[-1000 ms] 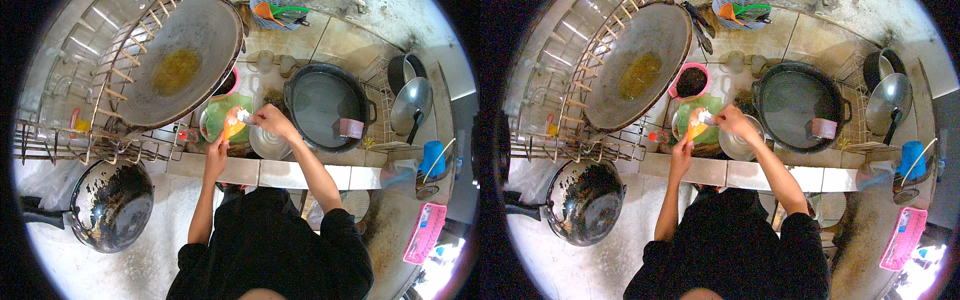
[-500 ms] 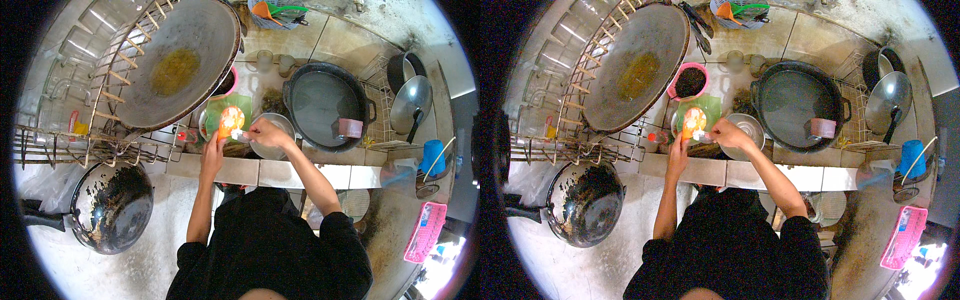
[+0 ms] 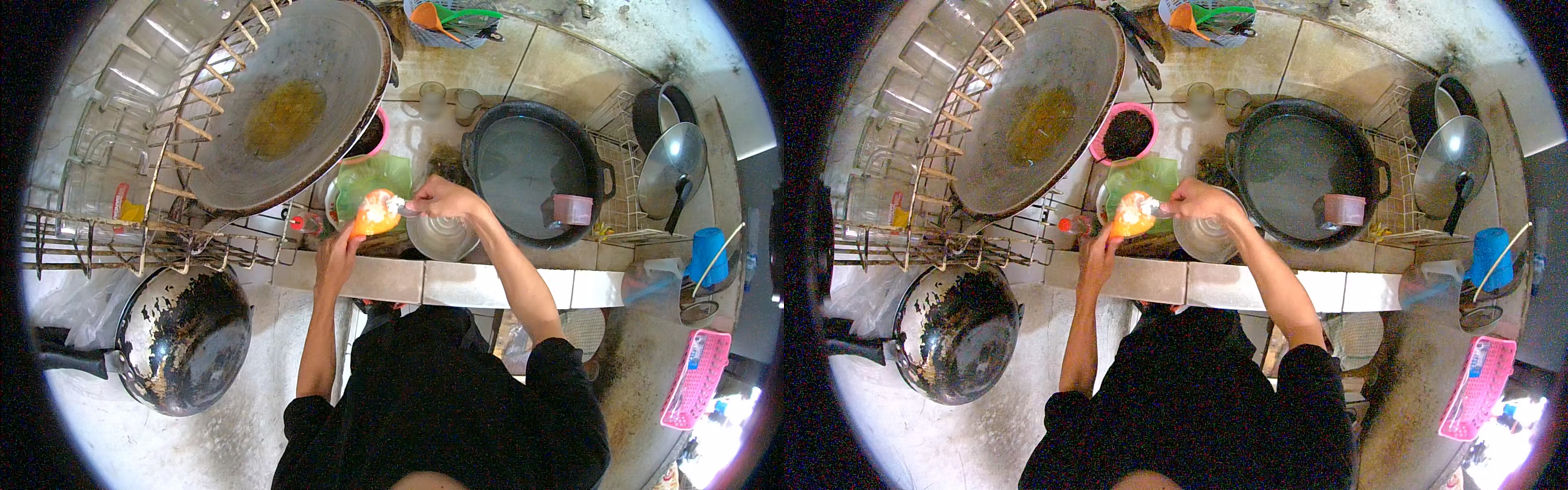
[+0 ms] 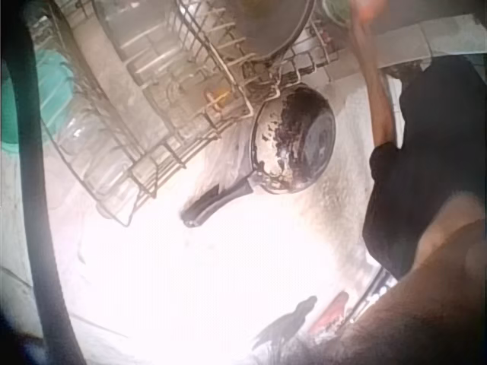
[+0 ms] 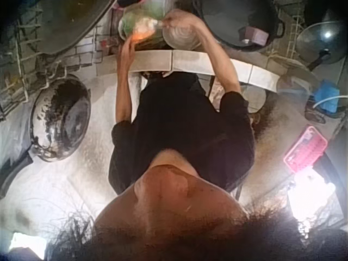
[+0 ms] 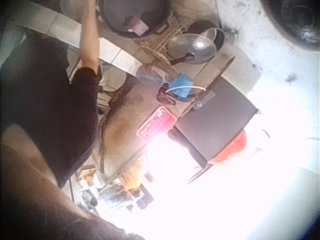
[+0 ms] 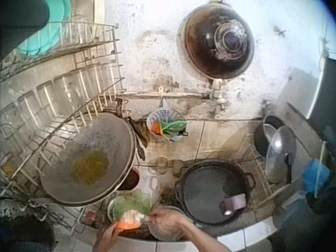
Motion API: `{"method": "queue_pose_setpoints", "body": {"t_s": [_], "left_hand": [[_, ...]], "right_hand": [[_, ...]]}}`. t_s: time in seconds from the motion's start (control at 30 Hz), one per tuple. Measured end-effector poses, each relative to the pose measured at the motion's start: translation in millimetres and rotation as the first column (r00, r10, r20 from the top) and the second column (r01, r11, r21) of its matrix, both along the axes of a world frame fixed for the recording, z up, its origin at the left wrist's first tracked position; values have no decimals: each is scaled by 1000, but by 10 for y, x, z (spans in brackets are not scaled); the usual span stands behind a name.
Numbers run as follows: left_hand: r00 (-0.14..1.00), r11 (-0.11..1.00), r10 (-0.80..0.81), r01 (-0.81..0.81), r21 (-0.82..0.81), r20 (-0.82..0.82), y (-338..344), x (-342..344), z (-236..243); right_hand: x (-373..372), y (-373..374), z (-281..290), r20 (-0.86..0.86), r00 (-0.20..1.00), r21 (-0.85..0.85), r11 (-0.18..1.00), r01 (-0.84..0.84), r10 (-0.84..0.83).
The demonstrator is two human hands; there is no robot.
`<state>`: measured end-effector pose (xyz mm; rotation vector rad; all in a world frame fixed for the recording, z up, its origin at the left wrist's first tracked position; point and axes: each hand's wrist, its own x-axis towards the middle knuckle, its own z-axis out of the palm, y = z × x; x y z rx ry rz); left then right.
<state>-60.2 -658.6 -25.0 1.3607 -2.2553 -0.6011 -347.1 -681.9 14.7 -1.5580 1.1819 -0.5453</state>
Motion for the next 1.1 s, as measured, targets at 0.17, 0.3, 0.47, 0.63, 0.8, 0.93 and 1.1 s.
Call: {"method": "queue_pose_setpoints", "body": {"t_s": [0.17,0.3,0.47,0.63,0.8,0.93,1.1], "left_hand": [[998,998,-58,59,5,-27,122,-210,146],[998,998,42,-40,46,-56,69,-134,83],[992,997,79,-77,19,-97,18,-103,75],[988,996,70,-62,62,-137,-18,-130,122],[990,1000,8,-6,10,-143,-26,-150,211],[989,999,-17,12,-32,-149,-45,-123,199],[999,999,-36,36,-14,-31,-15,-99,158]], "right_hand": [[-148,-160,-11,-128,988,47,995,91,-85],[-93,-112,93,-99,993,-71,996,60,-67],[-9,19,123,-18,1000,-82,997,-5,4],[51,103,85,-168,984,-194,976,-97,64],[64,120,40,-120,990,-141,986,-85,68],[-28,-9,-22,-95,992,-150,984,-94,80],[-95,-122,151,-196,980,-119,993,0,-24]]}}
